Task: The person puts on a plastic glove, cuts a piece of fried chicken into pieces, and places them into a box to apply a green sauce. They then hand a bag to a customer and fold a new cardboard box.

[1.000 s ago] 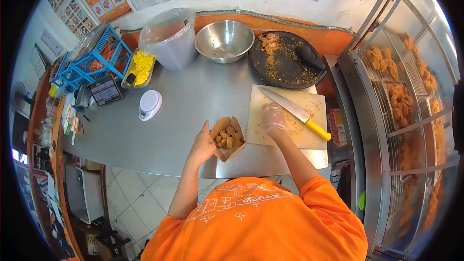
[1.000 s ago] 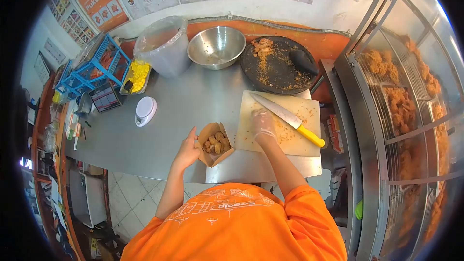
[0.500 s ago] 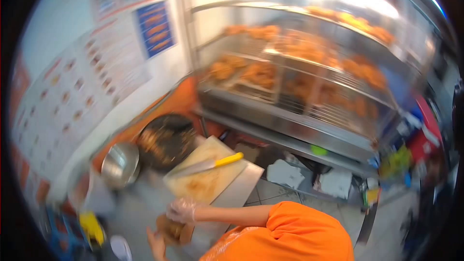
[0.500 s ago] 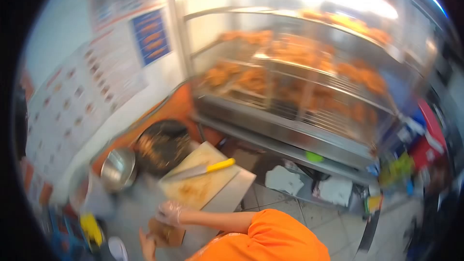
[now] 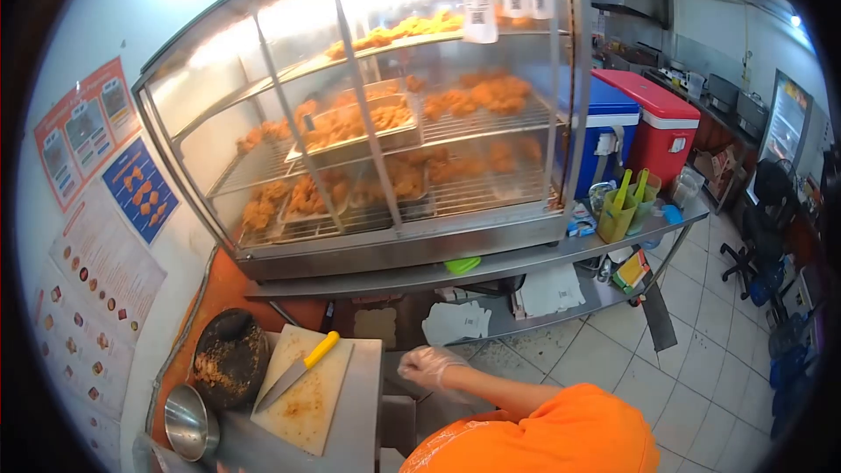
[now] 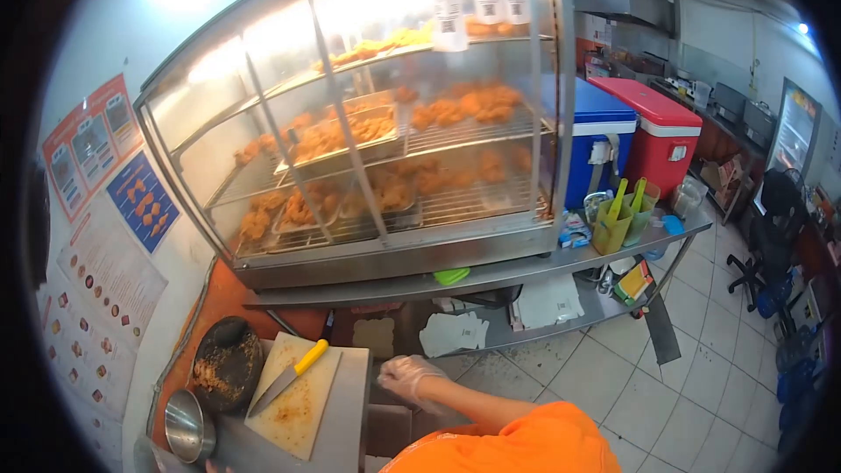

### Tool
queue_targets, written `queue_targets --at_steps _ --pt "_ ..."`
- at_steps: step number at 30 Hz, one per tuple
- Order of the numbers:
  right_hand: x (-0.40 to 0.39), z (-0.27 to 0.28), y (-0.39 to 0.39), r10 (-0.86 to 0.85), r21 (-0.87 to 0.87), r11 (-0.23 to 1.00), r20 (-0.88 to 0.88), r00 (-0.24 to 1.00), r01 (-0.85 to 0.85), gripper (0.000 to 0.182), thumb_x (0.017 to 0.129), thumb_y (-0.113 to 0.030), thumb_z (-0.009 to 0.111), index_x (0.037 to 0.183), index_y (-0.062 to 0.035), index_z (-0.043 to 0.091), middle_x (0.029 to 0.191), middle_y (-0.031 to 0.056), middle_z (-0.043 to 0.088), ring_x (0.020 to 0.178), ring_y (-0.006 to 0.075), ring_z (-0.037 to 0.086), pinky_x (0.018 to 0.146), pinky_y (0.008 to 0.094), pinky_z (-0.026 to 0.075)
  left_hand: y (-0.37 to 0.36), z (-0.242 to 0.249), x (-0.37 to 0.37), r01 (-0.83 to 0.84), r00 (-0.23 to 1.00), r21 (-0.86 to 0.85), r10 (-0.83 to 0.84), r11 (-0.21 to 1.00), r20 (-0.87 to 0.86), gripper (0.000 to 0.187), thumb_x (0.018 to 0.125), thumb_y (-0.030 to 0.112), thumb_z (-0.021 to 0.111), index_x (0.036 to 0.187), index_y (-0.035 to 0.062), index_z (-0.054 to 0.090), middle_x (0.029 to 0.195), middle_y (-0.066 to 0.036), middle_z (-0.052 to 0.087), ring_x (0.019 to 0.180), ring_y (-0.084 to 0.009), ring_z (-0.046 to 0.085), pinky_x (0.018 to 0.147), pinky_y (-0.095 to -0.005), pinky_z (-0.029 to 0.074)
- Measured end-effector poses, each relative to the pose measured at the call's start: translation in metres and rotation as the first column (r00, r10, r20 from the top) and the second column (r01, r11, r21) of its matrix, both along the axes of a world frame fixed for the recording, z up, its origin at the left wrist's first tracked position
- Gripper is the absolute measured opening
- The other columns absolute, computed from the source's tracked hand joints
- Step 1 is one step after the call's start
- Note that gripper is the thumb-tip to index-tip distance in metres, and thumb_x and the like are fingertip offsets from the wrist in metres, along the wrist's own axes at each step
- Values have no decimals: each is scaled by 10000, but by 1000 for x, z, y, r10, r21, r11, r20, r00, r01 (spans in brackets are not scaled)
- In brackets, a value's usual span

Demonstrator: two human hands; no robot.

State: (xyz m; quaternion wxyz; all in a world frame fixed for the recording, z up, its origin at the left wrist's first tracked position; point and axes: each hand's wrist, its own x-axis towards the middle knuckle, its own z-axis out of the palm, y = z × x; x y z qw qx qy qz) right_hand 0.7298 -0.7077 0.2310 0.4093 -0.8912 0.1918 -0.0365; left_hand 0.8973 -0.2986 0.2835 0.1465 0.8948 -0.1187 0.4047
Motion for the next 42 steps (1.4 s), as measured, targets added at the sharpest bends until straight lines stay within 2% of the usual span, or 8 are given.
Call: queue_targets --at_steps 3,5,10,17,19,27,37,42 --pt "-56 -8 -49 -155 -75 986 -36 987 152 319 858 -347 482 1004 -91 604 980 136 621 933 282 591 809 373 456 -110 -19 3 236 731 -590 -541 773 -416 764 671 -105 516 1380 54 281 1140 -196 523 811 -200 582 593 -250 488" --pt "-98 -8 -84 -286 -121 954 -77 955 275 316 852 -352 489 981 -91 611 979 135 621 936 294 586 807 381 455 -205 -22 -56 295 531 -743 -749 601 -396 310 809 3 548 1116 -39 548 880 -149 598 642 -133 573 559 -253 473" --pt "-209 -30 -169 -416 -162 904 -127 900 395 287 828 -349 511 928 -106 628 893 137 634 879 311 599 766 394 465 -378 -110 -157 541 25 -367 -450 757 -892 521 855 485 451 732 44 701 617 -94 645 645 -236 640 709 -371 479" --pt "-362 -115 -271 -680 -265 718 -74 729 643 178 767 -255 576 853 -115 643 845 143 643 784 300 621 692 381 491 -419 -375 -185 909 -171 -108 124 403 -977 566 768 542 544 1177 152 579 1237 -152 520 1138 -334 488 945 -404 392" --pt "-394 -178 -306 -889 292 455 104 446 841 146 732 -184 614 847 -99 648 839 147 646 780 296 624 681 362 496 -399 -369 -204 888 -80 -5 144 460 -986 591 732 526 585 1175 135 574 1218 -172 526 1131 -339 490 934 -394 404" --pt "-469 -113 -368 -924 -416 382 -194 330 825 447 844 -473 420 865 -96 660 938 167 633 884 336 599 772 429 463 -403 -307 -245 811 41 115 141 573 -989 439 729 452 612 750 21 693 691 -147 659 732 -309 648 734 -383 473" --pt "-481 -22 -447 -982 28 -110 152 -113 994 516 838 -496 411 956 -42 626 936 214 619 935 370 575 793 437 438 -422 -331 -234 722 -158 -180 -93 668 -983 414 797 398 566 949 26 668 958 -195 642 926 -290 619 809 -365 468" --pt "-497 -128 -544 -969 -252 122 180 170 960 422 829 -416 482 936 -28 605 860 187 622 827 325 594 702 408 458 -425 -324 -245 723 -228 -191 -32 664 -973 391 791 356 589 981 21 658 988 -191 639 951 -302 611 817 -357 469"
